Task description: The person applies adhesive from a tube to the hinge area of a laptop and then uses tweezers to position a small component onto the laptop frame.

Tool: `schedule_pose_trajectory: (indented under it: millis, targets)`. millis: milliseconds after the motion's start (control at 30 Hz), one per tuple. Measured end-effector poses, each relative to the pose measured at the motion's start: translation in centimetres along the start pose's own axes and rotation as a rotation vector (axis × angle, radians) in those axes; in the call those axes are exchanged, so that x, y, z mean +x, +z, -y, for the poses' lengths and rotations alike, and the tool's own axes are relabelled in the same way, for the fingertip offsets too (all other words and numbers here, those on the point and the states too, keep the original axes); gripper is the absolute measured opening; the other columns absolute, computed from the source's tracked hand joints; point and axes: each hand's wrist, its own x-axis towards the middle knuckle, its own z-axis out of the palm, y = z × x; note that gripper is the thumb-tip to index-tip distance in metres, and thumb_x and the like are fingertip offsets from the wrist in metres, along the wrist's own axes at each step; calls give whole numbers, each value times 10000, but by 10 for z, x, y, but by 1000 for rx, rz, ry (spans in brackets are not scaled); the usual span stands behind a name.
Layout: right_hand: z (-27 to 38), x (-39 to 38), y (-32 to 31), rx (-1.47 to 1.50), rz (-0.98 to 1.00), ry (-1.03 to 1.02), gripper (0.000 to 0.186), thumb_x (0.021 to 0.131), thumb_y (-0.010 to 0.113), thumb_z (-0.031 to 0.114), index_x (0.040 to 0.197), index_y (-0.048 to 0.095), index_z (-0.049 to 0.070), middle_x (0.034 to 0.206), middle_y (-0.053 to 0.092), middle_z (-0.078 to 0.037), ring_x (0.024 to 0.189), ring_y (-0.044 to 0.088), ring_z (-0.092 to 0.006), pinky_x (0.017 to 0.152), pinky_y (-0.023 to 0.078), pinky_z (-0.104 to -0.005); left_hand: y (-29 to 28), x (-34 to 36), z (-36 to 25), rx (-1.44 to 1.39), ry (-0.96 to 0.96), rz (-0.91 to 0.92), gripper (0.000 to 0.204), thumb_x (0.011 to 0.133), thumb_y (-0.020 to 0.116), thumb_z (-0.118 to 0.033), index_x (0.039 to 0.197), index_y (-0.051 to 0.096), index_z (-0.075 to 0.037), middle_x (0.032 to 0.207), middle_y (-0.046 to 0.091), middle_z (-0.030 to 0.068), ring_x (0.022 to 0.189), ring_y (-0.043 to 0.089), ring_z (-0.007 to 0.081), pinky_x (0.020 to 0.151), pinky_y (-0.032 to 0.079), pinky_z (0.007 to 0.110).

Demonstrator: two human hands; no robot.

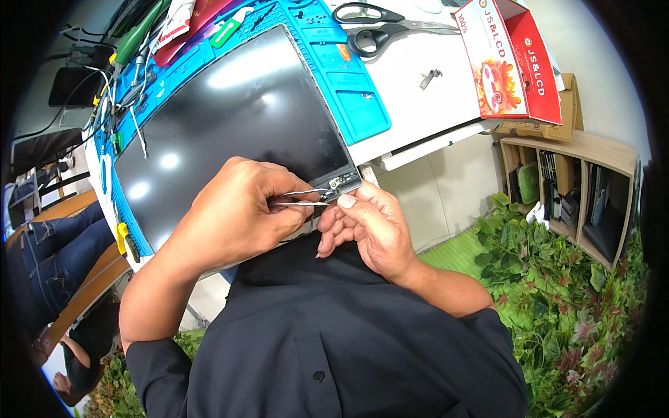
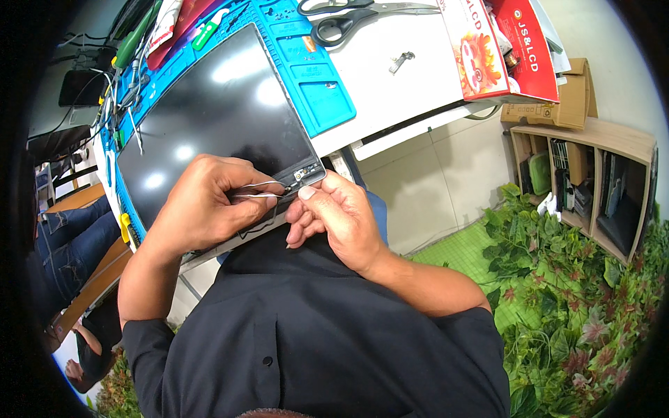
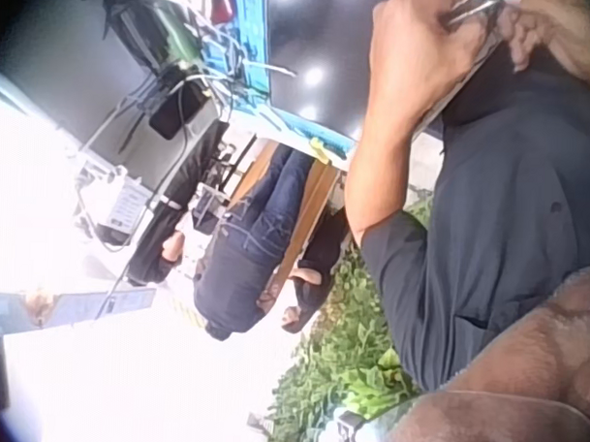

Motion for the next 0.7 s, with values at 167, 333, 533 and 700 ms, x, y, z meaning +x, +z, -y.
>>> schedule_pose_trajectory:
  millis: [167,333,533,700]
  targets:
    - [2,2,-1,-74,4,22,254,1157,636,211,1170,635,-42,968,729,-167,761,797,-263,680,679,-376,2,-10,8,-59,12,-57,224,912,842,-41,1129,864,9,824,764,133,718,722,141,645,541,314]
    - [14,7,6,-98,-31,111,253,1134,685,213,1170,647,-34,932,717,-148,694,776,-240,634,671,-364,1,-20,9,-25,33,-73,239,913,852,-41,1151,868,-16,797,746,118,693,709,149,640,534,311]
    - [28,14,9,-149,-38,229,246,1107,698,207,1154,656,-31,895,704,-123,662,762,-231,610,672,-376,10,-26,13,32,89,-82,348,858,868,-34,1206,865,-48,816,763,129,692,732,209,641,551,336]
    - [36,17,15,-190,-72,289,198,1079,667,172,1115,649,-22,885,696,-113,663,754,-223,619,676,-388,7,-28,9,187,148,-54,388,819,865,-22,1205,862,-57,851,785,132,707,747,230,654,572,348]
